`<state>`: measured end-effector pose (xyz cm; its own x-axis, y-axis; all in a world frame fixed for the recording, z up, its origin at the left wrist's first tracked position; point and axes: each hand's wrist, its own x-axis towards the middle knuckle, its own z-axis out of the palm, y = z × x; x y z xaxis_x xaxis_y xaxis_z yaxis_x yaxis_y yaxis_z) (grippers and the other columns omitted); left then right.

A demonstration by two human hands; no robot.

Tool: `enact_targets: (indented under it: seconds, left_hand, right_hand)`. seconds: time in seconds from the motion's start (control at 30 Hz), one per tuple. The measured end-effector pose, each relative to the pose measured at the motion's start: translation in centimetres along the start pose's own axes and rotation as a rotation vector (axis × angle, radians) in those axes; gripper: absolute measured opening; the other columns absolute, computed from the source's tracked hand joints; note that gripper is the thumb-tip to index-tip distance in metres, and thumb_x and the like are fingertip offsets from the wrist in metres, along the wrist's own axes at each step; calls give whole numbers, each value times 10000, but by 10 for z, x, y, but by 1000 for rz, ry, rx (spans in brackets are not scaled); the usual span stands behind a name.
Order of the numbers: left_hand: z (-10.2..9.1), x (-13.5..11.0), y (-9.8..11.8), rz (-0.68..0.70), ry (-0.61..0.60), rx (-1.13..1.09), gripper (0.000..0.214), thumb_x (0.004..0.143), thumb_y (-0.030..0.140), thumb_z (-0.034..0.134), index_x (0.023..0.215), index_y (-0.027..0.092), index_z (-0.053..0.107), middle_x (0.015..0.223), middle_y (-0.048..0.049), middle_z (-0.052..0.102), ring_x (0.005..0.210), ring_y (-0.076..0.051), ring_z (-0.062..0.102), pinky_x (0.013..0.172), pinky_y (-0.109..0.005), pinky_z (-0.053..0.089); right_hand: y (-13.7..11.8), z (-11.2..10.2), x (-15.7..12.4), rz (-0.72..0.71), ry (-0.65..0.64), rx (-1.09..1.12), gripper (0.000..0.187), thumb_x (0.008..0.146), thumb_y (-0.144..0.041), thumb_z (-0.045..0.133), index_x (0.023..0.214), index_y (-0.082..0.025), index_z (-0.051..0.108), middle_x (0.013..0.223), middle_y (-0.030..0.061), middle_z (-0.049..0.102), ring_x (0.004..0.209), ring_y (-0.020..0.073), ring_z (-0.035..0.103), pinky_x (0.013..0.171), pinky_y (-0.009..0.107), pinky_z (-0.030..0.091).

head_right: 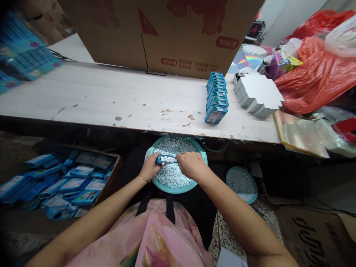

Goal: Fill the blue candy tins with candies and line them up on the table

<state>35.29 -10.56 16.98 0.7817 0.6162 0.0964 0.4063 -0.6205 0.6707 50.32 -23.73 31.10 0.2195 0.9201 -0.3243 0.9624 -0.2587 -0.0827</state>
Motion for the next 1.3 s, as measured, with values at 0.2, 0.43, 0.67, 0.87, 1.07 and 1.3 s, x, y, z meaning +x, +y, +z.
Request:
enact_targets:
  seconds: [0.2, 0.43, 0.67, 0.87, 1.07, 1.3]
  left_hand:
    - [-2, 0, -4, -14, 18, -31, 440, 641, 237, 632, 1057, 212, 490, 997, -52, 565, 947, -230, 506, 832, -358, 402]
    - [-23, -1, -9, -56, 133, -98, 410, 646, 280, 646, 1026, 211, 509, 955, -34, 582, 889, -203, 536, 792, -324, 419]
    - [-41, -8, -18, -158, 203, -123, 428, 629, 365, 659, 998, 207, 512, 881, -16, 595, 798, -180, 560, 728, -293, 433]
    - [-46, -11, -25, -164, 208, -60, 417, 640, 355, 651, 1004, 212, 508, 882, -20, 593, 809, -189, 552, 729, -300, 428]
    - [-27, -9, -11, -38, 95, 89, 415, 648, 269, 644, 1037, 218, 509, 999, -57, 587, 921, -239, 529, 793, -338, 403]
    - [-14, -7, 6, 3, -14, 120, 391, 657, 215, 622, 1030, 221, 504, 1026, -35, 580, 957, -221, 514, 833, -343, 384]
  right_hand:
    - [9, -2, -12, -29, 84, -87, 223, 859, -256, 341, 969, -210, 529, 865, 82, 588, 775, 203, 572, 651, 294, 374]
    - [47, 100, -1, 184, -31, 167, 228, 816, -186, 438, 1024, -184, 529, 947, 114, 610, 837, 229, 587, 693, 319, 383]
    - [6, 164, 51, 144, -3, 417, 303, 837, -251, 421, 1129, -258, 503, 1069, 37, 611, 968, 198, 561, 738, 268, 408]
    - [46, 135, 17, 111, 29, 525, 315, 795, -274, 489, 1109, -257, 507, 1010, 15, 627, 931, 185, 571, 741, 267, 422]
    - [44, 58, -16, 36, 135, 466, 317, 809, -308, 483, 1121, -265, 513, 1050, 22, 612, 947, 181, 552, 762, 258, 395]
    - [9, 17, -19, 12, 81, 85, 313, 862, -328, 383, 1156, -290, 485, 993, 26, 604, 865, 177, 568, 673, 257, 380]
